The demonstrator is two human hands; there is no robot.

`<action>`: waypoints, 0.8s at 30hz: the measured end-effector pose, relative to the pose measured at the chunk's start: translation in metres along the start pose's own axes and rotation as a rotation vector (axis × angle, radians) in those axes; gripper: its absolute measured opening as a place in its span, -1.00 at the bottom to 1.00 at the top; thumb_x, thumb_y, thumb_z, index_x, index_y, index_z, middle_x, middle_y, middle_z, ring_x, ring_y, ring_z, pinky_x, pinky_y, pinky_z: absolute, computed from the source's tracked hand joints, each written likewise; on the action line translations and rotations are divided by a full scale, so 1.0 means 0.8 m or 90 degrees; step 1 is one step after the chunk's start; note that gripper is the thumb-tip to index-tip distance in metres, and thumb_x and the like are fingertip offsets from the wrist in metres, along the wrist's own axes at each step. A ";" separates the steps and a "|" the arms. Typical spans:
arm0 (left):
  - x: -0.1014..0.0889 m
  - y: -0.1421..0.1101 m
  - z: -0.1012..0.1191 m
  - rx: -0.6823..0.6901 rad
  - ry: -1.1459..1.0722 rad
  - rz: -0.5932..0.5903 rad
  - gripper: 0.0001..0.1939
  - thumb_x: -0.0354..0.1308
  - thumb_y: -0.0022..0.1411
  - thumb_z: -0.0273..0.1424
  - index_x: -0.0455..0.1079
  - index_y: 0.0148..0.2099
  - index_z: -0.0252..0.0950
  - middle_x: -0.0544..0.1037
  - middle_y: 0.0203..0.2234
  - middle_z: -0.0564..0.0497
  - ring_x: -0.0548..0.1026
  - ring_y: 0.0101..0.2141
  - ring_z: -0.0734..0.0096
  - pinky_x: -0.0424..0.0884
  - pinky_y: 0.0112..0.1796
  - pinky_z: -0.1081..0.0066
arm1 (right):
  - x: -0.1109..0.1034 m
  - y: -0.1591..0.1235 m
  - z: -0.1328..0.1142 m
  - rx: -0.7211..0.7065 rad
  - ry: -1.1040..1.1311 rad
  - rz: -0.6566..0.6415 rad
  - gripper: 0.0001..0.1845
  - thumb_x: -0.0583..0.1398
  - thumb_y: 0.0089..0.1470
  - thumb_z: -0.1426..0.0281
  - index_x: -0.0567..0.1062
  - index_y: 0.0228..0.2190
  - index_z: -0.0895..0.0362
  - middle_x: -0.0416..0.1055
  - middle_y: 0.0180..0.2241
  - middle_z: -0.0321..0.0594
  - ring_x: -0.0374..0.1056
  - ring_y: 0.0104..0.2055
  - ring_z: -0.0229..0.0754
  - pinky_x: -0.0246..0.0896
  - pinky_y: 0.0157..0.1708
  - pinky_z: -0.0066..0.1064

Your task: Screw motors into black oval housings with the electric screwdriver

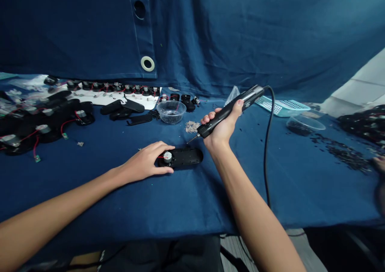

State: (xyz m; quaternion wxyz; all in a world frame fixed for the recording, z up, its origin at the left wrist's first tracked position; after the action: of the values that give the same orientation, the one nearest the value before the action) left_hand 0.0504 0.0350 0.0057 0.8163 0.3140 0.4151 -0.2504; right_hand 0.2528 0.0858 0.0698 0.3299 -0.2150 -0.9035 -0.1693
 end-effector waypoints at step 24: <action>-0.037 0.000 -0.039 -0.082 0.003 -0.097 -0.62 -0.18 0.41 -0.15 0.38 -0.01 -0.19 0.47 -0.11 -0.01 0.41 -0.11 0.26 0.28 -0.09 0.27 | 0.027 -0.019 -0.008 0.003 -0.061 -0.140 -0.33 -0.10 -0.03 -0.28 0.27 -0.59 0.06 0.09 -0.74 -0.38 0.12 -0.74 -0.36 0.06 -0.77 -0.46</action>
State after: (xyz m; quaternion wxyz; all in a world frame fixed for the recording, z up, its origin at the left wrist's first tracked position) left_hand 0.0183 0.0616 0.0159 0.8123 0.2289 0.4552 -0.2837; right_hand 0.2334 0.0758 0.0860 0.2667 -0.1218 -0.9367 -0.1916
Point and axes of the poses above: each hand's wrist, its own y-axis towards the middle knuckle, its own x-axis out of the palm, z = x × y, the point moved 7 cm from there along y, towards the middle knuckle
